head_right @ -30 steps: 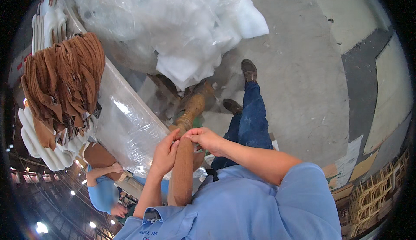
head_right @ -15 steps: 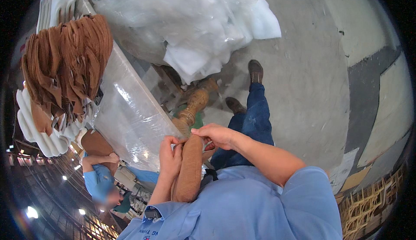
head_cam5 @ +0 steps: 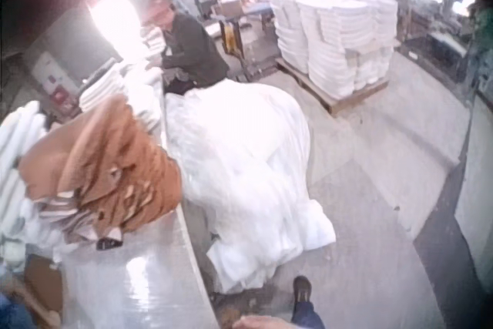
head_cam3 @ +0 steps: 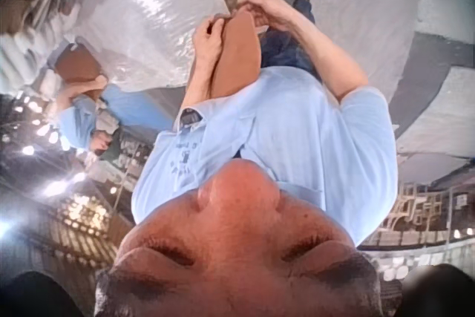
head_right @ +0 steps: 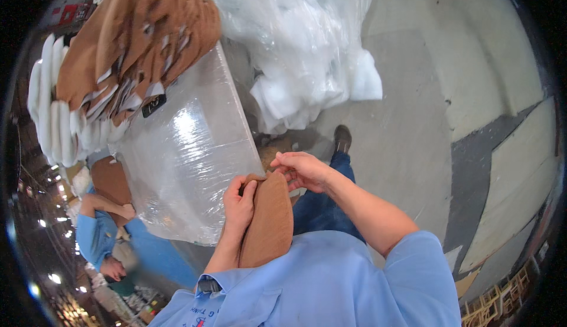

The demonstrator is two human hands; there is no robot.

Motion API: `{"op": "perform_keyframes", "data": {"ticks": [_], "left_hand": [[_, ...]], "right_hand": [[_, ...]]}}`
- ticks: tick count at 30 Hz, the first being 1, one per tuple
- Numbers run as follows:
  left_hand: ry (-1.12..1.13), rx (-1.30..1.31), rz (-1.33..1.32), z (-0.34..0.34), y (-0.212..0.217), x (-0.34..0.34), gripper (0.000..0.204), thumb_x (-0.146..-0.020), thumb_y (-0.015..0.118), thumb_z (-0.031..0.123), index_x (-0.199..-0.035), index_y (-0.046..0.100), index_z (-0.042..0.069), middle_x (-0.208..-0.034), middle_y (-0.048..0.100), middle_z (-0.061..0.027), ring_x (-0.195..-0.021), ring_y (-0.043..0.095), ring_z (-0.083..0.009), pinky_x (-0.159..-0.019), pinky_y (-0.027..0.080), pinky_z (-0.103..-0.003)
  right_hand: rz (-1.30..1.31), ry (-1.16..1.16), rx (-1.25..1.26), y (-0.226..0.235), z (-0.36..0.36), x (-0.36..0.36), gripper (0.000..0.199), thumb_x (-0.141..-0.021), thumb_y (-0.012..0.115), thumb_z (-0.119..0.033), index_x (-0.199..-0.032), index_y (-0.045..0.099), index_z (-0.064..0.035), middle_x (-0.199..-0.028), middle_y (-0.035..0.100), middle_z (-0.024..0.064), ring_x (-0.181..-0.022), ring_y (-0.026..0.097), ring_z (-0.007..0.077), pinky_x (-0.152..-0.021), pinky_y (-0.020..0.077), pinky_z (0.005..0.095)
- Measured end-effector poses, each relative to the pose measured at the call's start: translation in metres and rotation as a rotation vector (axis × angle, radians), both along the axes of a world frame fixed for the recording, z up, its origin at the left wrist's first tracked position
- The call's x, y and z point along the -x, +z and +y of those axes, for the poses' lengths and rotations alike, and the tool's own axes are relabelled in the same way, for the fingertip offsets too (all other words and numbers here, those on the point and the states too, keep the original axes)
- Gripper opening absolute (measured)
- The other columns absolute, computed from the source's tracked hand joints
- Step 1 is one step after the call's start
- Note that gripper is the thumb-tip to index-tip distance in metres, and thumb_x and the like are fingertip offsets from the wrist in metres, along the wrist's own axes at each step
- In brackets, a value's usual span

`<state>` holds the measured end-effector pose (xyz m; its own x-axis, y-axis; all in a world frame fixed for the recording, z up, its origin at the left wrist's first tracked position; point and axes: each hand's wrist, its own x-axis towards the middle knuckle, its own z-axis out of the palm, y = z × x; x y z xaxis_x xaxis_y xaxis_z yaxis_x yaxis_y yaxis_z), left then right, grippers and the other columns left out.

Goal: The person repeatedly inserts white foam inserts into brown fabric covers, aligns edges, and stacks the finished cushions on a nearby pile. The person also handles white foam pieces and brown covers from stacks on the table.

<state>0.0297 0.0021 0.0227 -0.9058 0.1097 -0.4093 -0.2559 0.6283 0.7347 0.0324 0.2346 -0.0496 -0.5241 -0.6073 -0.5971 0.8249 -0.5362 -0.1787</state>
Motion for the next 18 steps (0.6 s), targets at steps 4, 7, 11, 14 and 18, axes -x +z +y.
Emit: {"op": "perform_keyframes", "data": {"ticks": [4,7,11,14,18], "left_hand": [[0.017,-0.202,0.000,0.009,0.003,-0.002,0.011,-0.101,0.067,0.005,-0.111,0.069,0.002,-0.094,0.070,-0.0009,-0.088,0.063,-0.0100,-0.082,0.052,-0.029],[-0.060,-0.248,0.094,0.009,0.007,-0.010,0.011,-0.101,0.066,0.004,-0.112,0.067,0.002,-0.095,0.069,-0.0005,-0.089,0.062,-0.0098,-0.083,0.052,-0.029],[-0.115,-0.283,0.007,0.001,0.007,-0.014,0.016,-0.102,0.069,0.014,-0.113,0.068,0.002,-0.095,0.070,-0.0012,-0.089,0.062,-0.0102,-0.081,0.052,-0.030],[-0.237,-0.065,-0.343,-0.006,-0.015,-0.009,0.039,-0.103,0.069,0.038,-0.112,0.071,-0.001,-0.098,0.075,-0.0138,-0.090,0.067,-0.0189,-0.084,0.054,-0.038],[-0.438,-0.071,-0.354,-0.001,-0.028,-0.004,0.047,-0.102,0.067,0.046,-0.105,0.075,0.000,-0.094,0.076,-0.0202,-0.086,0.071,-0.0297,-0.081,0.054,-0.043]], "right_hand": [[0.092,0.300,-0.076,0.017,-0.001,0.010,0.053,-0.103,0.068,-0.052,-0.133,0.067,-0.0073,-0.122,0.072,0.0072,-0.111,0.069,0.0203,-0.095,0.0564,0.0451],[0.091,0.399,-0.090,0.018,0.000,0.008,0.056,-0.103,0.068,-0.051,-0.135,0.067,-0.0054,-0.125,0.072,0.0081,-0.116,0.069,0.0211,-0.098,0.0555,0.0448],[0.085,0.361,-0.117,0.014,-0.001,0.001,0.034,-0.105,0.069,-0.035,-0.116,0.072,-0.0030,-0.114,0.075,0.0080,-0.105,0.071,0.0204,-0.096,0.0559,0.0389],[0.134,0.314,-0.057,-0.002,-0.004,-0.011,0.026,-0.103,0.071,-0.029,-0.119,0.072,-0.0089,-0.114,0.075,0.0057,-0.105,0.071,0.0196,-0.097,0.0563,0.0413],[-0.020,0.231,-0.076,-0.015,-0.008,-0.038,0.023,-0.104,0.069,-0.027,-0.115,0.072,-0.0072,-0.112,0.077,0.0061,-0.104,0.073,0.0204,-0.095,0.0580,0.0414]]}}
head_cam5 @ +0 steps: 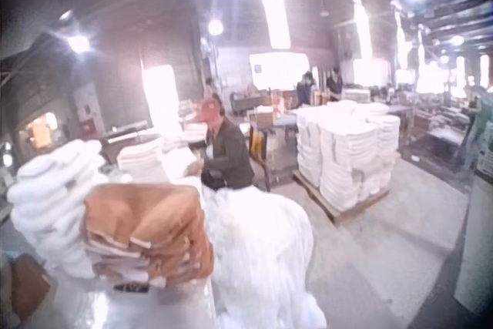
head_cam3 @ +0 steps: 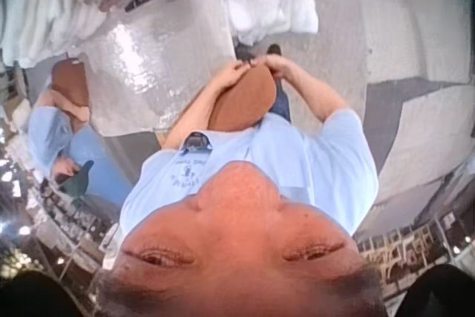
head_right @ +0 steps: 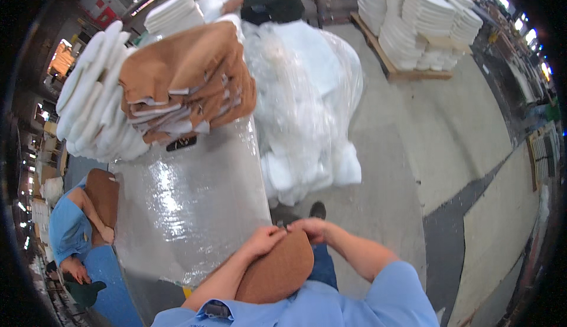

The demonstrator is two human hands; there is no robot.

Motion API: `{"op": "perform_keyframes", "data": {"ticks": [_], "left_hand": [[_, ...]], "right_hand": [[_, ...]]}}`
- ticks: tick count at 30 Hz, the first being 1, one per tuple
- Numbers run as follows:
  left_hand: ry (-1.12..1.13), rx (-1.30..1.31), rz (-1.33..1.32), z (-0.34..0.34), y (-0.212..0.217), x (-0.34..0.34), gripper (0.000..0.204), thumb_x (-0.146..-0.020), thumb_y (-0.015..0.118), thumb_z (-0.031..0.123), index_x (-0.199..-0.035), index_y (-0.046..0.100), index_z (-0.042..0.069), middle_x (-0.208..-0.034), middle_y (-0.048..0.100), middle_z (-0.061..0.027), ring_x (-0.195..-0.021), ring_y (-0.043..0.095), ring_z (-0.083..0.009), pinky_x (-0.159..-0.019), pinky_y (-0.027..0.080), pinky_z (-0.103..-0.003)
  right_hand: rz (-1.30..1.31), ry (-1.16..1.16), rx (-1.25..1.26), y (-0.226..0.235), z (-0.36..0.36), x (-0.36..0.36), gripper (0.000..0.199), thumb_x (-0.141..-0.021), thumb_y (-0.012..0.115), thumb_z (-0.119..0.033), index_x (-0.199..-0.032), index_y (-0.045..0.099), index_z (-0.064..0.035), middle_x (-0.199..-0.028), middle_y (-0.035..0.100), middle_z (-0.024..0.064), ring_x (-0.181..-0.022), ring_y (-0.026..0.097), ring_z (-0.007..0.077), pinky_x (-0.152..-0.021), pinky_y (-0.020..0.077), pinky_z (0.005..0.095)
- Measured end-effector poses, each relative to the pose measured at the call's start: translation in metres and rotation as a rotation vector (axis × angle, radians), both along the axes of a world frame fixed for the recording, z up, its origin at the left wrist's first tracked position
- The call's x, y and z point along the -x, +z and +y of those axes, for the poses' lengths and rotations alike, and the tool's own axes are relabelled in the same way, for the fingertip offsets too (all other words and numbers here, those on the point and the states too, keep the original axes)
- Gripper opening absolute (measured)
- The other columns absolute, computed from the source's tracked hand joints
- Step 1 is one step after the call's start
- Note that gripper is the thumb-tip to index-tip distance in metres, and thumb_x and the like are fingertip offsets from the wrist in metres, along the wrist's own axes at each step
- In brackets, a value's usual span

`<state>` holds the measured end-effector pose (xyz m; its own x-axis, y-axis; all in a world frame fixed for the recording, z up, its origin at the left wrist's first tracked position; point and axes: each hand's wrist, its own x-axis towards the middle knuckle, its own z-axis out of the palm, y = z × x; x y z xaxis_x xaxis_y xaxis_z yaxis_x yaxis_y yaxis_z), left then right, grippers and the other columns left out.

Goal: The person repeatedly inserts white foam inserts into brown fabric covers, aligns edges, and stacks the finished cushions on a nearby pile. The person also handles white foam pieces and brown covers from stacks on the table.

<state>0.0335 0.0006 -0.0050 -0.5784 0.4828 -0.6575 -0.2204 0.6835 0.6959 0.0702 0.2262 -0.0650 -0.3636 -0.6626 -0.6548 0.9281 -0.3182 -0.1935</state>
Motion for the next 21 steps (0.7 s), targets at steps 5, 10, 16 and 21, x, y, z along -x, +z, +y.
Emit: {"op": "perform_keyframes", "data": {"ticks": [5,10,16,21], "left_hand": [[-0.203,0.133,0.245,0.028,0.009,0.008,0.042,-0.102,0.063,0.046,-0.106,0.078,0.007,-0.101,0.077,-0.0208,-0.097,0.073,-0.0421,-0.086,0.056,-0.051],[-0.296,0.242,0.322,0.051,0.000,0.006,0.038,-0.103,0.058,0.041,-0.103,0.077,0.009,-0.104,0.077,-0.0222,-0.101,0.072,-0.0452,-0.088,0.056,-0.057],[-0.259,0.180,0.353,0.053,-0.024,-0.009,0.027,-0.099,0.065,0.031,-0.091,0.073,0.006,-0.091,0.074,-0.0243,-0.090,0.071,-0.0481,-0.081,0.057,-0.058],[-0.302,0.168,0.247,0.066,-0.022,0.000,0.029,-0.101,0.064,0.029,-0.090,0.071,0.003,-0.092,0.073,-0.0233,-0.092,0.070,-0.0474,-0.081,0.054,-0.056]], "right_hand": [[-0.031,-0.061,-0.012,-0.036,0.005,-0.018,0.022,-0.108,0.064,-0.024,-0.119,0.073,-0.0063,-0.116,0.078,0.0063,-0.104,0.074,0.0170,-0.093,0.0593,0.0366],[-0.095,-0.118,-0.053,-0.053,0.005,-0.036,0.025,-0.108,0.061,-0.022,-0.121,0.073,-0.0046,-0.119,0.077,0.0079,-0.104,0.075,0.0202,-0.093,0.0605,0.0383],[-0.295,-0.277,0.085,-0.072,-0.010,-0.082,0.027,-0.107,0.063,-0.025,-0.124,0.071,-0.0058,-0.124,0.077,0.0123,-0.107,0.076,0.0248,-0.096,0.0617,0.0450],[-0.474,-0.468,0.018,-0.037,-0.024,-0.091,0.025,-0.106,0.063,-0.022,-0.120,0.070,-0.0019,-0.117,0.077,0.0139,-0.104,0.076,0.0262,-0.095,0.0610,0.0456]]}}
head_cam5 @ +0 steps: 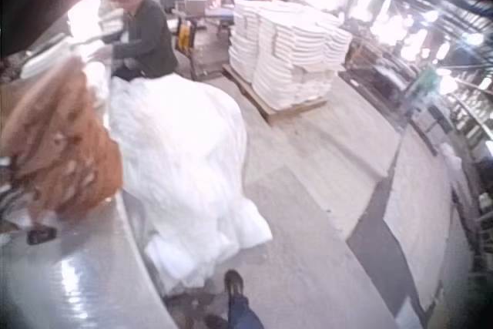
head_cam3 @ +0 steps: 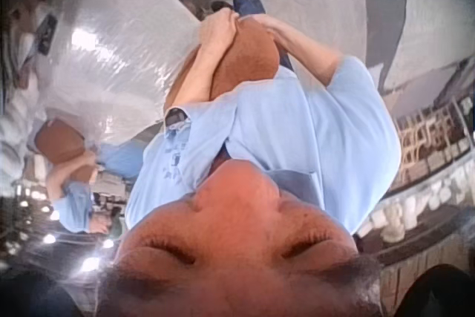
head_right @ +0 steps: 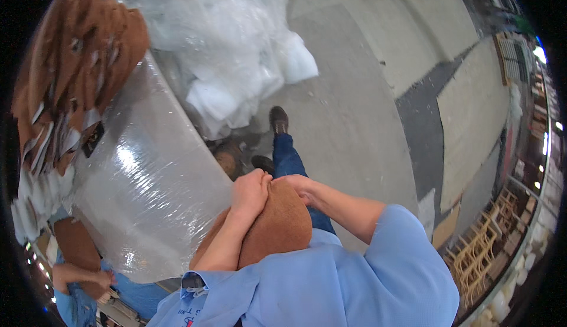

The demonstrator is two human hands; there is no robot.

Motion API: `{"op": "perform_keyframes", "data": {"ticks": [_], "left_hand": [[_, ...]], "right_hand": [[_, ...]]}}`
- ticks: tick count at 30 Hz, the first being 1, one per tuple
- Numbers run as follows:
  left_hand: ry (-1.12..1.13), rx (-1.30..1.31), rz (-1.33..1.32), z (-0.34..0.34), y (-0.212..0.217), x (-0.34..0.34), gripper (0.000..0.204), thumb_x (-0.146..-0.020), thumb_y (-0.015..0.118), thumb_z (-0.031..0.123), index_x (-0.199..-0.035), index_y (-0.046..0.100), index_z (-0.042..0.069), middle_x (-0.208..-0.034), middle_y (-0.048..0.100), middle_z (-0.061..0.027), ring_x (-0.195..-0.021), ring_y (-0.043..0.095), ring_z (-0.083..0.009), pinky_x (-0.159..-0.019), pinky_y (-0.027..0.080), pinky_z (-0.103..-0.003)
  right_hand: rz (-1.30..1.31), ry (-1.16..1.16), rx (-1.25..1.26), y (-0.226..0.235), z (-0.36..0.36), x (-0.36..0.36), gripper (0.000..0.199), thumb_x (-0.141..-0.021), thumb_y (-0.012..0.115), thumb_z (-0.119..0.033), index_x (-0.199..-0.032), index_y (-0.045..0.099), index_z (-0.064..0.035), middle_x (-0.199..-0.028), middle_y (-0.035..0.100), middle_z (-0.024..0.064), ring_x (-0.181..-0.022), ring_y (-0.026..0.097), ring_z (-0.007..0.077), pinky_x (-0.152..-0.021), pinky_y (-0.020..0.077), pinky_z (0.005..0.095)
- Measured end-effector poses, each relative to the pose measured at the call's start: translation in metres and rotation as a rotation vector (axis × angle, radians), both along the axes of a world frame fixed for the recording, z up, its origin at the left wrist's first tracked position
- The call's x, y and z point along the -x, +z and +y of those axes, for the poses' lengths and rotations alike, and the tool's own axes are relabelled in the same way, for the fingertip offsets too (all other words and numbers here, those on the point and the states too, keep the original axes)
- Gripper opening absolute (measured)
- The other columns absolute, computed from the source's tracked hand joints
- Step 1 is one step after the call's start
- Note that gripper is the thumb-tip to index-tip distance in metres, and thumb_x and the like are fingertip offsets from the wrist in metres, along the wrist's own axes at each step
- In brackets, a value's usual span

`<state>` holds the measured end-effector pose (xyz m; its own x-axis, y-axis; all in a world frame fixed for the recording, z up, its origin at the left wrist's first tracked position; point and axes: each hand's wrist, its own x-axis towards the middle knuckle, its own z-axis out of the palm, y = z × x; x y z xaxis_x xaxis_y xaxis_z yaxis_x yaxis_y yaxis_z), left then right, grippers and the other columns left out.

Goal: The person repeatedly inserts white foam inserts into brown fabric covers, aligns edges, and stacks the finished cushions on a nearby pile. The person also handles white foam pieces and brown covers from stacks on the table.

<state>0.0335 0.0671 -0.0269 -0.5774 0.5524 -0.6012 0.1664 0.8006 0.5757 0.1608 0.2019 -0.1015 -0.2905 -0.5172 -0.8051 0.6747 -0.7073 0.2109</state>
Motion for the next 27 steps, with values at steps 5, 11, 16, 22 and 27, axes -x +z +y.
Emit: {"op": "perform_keyframes", "data": {"ticks": [5,11,16,22,27], "left_hand": [[-0.063,0.126,-0.056,0.010,-0.005,0.005,0.031,-0.102,0.064,0.030,-0.088,0.072,0.003,-0.092,0.074,-0.0227,-0.092,0.070,-0.0458,-0.082,0.054,-0.054],[-0.081,0.061,-0.209,0.012,-0.001,0.014,0.029,-0.103,0.062,0.027,-0.095,0.071,0.001,-0.100,0.074,-0.0232,-0.100,0.070,-0.0449,-0.087,0.053,-0.053],[0.063,-0.417,-0.120,0.035,0.005,0.036,0.039,-0.111,0.054,0.025,-0.141,0.063,0.002,-0.141,0.061,-0.0198,-0.135,0.057,-0.0339,-0.112,0.046,-0.042],[-0.003,-0.476,-0.695,0.068,0.009,0.026,0.081,-0.114,0.019,0.063,-0.173,0.012,0.008,-0.180,0.009,-0.0148,-0.166,0.004,-0.0305,-0.132,0.006,-0.042],[0.080,-0.474,-0.859,0.086,0.005,-0.007,0.083,-0.113,0.018,0.065,-0.173,0.005,0.008,-0.180,0.006,-0.0170,-0.166,0.001,-0.0305,-0.132,0.003,-0.041]], "right_hand": [[-0.108,-0.179,0.061,0.029,-0.006,-0.002,0.026,-0.108,0.062,-0.023,-0.119,0.072,-0.0018,-0.114,0.077,0.0122,-0.099,0.076,0.0243,-0.089,0.0614,0.0419],[-0.055,-0.142,-0.211,0.069,-0.013,0.002,0.037,-0.110,0.061,-0.037,-0.119,0.073,-0.0032,-0.112,0.075,0.0079,-0.097,0.072,0.0201,-0.086,0.0580,0.0373],[0.112,-0.519,-0.497,0.034,0.000,0.001,0.060,-0.112,0.047,-0.057,-0.140,0.060,-0.0064,-0.118,0.068,0.0062,-0.110,0.063,0.0192,-0.094,0.0508,0.0346],[0.152,-0.939,-0.460,0.046,0.001,0.029,0.080,-0.111,0.033,-0.069,-0.167,0.028,-0.0112,-0.141,0.056,0.0087,-0.129,0.053,0.0231,-0.109,0.0437,0.0419],[0.149,-0.846,-0.528,0.025,-0.013,0.014,0.086,-0.111,0.024,-0.069,-0.173,0.011,-0.0111,-0.159,0.044,0.0087,-0.134,0.055,0.0271,-0.118,0.0429,0.0477]]}}
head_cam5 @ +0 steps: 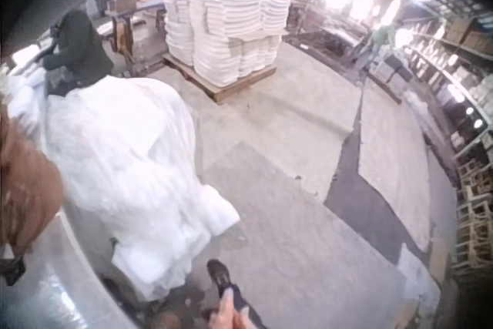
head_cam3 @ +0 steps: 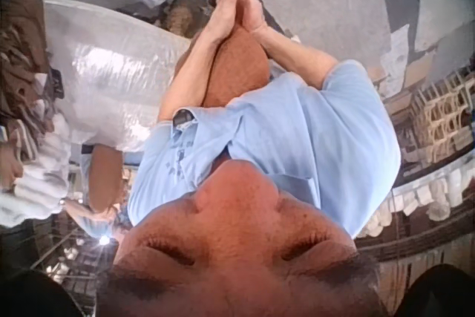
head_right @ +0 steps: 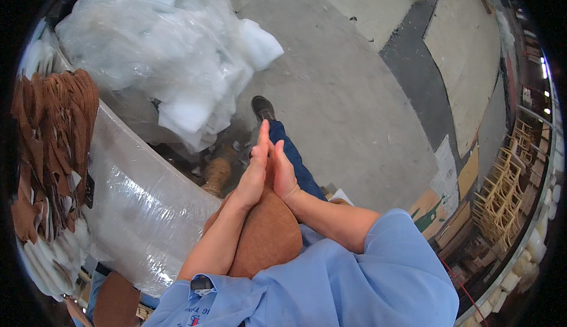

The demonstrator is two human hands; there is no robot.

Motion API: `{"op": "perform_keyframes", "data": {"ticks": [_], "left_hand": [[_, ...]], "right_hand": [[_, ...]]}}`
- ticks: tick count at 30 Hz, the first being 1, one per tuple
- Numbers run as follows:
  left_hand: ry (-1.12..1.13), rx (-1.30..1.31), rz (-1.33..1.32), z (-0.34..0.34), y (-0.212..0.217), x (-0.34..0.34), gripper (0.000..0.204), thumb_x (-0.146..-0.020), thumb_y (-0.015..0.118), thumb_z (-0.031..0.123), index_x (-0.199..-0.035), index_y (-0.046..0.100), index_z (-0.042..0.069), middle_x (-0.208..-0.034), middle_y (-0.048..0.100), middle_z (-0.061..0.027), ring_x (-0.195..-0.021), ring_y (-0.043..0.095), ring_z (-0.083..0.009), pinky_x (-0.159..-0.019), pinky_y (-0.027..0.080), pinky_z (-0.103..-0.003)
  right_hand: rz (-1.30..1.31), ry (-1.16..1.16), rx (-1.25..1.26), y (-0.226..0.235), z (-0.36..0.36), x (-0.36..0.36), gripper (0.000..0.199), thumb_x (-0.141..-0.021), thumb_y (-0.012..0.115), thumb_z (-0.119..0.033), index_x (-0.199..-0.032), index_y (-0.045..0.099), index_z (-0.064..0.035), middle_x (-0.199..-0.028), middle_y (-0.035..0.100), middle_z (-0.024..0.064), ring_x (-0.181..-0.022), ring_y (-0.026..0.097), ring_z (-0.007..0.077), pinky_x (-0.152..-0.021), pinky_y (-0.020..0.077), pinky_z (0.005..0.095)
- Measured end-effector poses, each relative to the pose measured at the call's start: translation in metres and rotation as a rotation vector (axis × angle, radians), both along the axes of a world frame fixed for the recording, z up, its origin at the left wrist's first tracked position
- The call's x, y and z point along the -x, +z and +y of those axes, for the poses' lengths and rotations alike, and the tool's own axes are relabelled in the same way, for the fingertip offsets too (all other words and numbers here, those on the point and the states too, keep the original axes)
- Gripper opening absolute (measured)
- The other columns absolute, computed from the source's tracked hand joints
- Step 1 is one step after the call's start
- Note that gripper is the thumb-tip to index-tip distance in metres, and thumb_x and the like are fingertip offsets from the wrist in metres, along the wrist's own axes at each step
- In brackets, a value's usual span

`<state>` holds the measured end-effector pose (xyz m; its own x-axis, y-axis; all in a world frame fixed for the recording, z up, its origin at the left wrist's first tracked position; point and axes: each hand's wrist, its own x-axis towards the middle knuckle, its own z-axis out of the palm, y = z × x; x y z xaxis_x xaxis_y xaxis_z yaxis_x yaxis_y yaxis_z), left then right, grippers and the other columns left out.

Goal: The person repeatedly inserts white foam inserts into brown fabric covers, aligns edges, and stacks the finished cushions on a nearby pile. The person also handles white foam pieces and brown covers from stacks on the table.

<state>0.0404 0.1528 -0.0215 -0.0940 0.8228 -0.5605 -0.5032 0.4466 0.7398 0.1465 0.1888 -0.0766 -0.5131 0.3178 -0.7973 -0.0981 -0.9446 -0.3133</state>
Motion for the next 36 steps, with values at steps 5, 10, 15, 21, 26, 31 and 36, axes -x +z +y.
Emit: {"op": "perform_keyframes", "data": {"ticks": [5,10,15,21,26,31,36], "left_hand": [[0.021,-0.092,-0.040,0.005,-0.020,-0.011,0.089,-0.110,0.017,0.072,-0.174,0.001,0.012,-0.181,-0.001,-0.0171,-0.167,-0.005,-0.0305,-0.131,0.002,-0.041],[0.010,-0.121,-0.021,0.014,-0.015,-0.012,0.092,-0.108,0.019,0.076,-0.174,0.001,0.014,-0.181,0.000,-0.0144,-0.167,-0.003,-0.0313,-0.132,0.005,-0.042],[0.248,-0.039,-0.030,-0.012,-0.017,0.003,0.085,-0.112,0.025,0.067,-0.172,0.019,0.008,-0.176,0.026,-0.0184,-0.159,0.033,-0.0355,-0.126,0.029,-0.049],[-0.241,0.437,0.558,-0.089,0.024,0.044,0.053,-0.115,0.043,0.034,-0.147,0.057,-0.005,-0.149,0.059,-0.0241,-0.135,0.060,-0.0354,-0.115,0.045,-0.042],[-0.719,0.519,0.671,-0.057,0.023,0.042,0.046,-0.112,0.049,0.037,-0.127,0.066,-0.003,-0.120,0.070,-0.0303,-0.117,0.065,-0.0470,-0.100,0.049,-0.051],[-0.674,0.530,0.681,-0.056,0.012,0.031,0.038,-0.110,0.053,0.037,-0.105,0.065,0.001,-0.100,0.071,-0.0283,-0.101,0.067,-0.0484,-0.086,0.051,-0.052],[-0.587,0.483,0.905,-0.065,0.000,0.015,0.033,-0.108,0.058,0.036,-0.102,0.064,0.004,-0.096,0.072,-0.0242,-0.093,0.069,-0.0461,-0.080,0.052,-0.051]], "right_hand": [[-0.064,-0.061,0.188,0.002,-0.015,-0.015,0.082,-0.111,0.030,-0.067,-0.172,0.017,-0.0139,-0.162,0.041,0.0113,-0.139,0.054,0.0350,-0.114,0.0483,0.0530],[-0.084,-0.143,0.364,-0.003,-0.029,-0.021,0.077,-0.112,0.034,-0.064,-0.169,0.024,-0.0128,-0.159,0.044,0.0135,-0.144,0.051,0.0366,-0.115,0.0464,0.0551],[-0.035,-0.093,0.125,-0.022,-0.029,-0.012,0.072,-0.113,0.038,-0.061,-0.164,0.034,-0.0106,-0.149,0.055,0.0153,-0.136,0.058,0.0315,-0.112,0.0463,0.0490],[-0.327,0.279,0.024,0.004,-0.002,-0.046,0.061,-0.114,0.036,-0.058,-0.140,0.060,-0.0078,-0.112,0.071,0.0072,-0.098,0.066,0.0184,-0.086,0.0509,0.0367],[-0.141,0.482,0.355,0.013,-0.017,-0.047,0.055,-0.104,0.058,-0.065,-0.098,0.071,-0.0123,-0.088,0.065,0.0011,-0.081,0.059,0.0149,-0.072,0.0452,0.0361],[-0.118,0.378,0.444,0.011,-0.028,-0.043,0.044,-0.103,0.064,-0.058,-0.096,0.072,-0.0157,-0.092,0.066,0.0015,-0.085,0.059,0.0154,-0.074,0.0456,0.0380],[-0.230,0.455,0.256,0.011,-0.027,-0.039,0.042,-0.106,0.062,-0.055,-0.104,0.070,-0.0137,-0.101,0.069,0.0036,-0.091,0.061,0.0192,-0.083,0.0481,0.0407]]}}
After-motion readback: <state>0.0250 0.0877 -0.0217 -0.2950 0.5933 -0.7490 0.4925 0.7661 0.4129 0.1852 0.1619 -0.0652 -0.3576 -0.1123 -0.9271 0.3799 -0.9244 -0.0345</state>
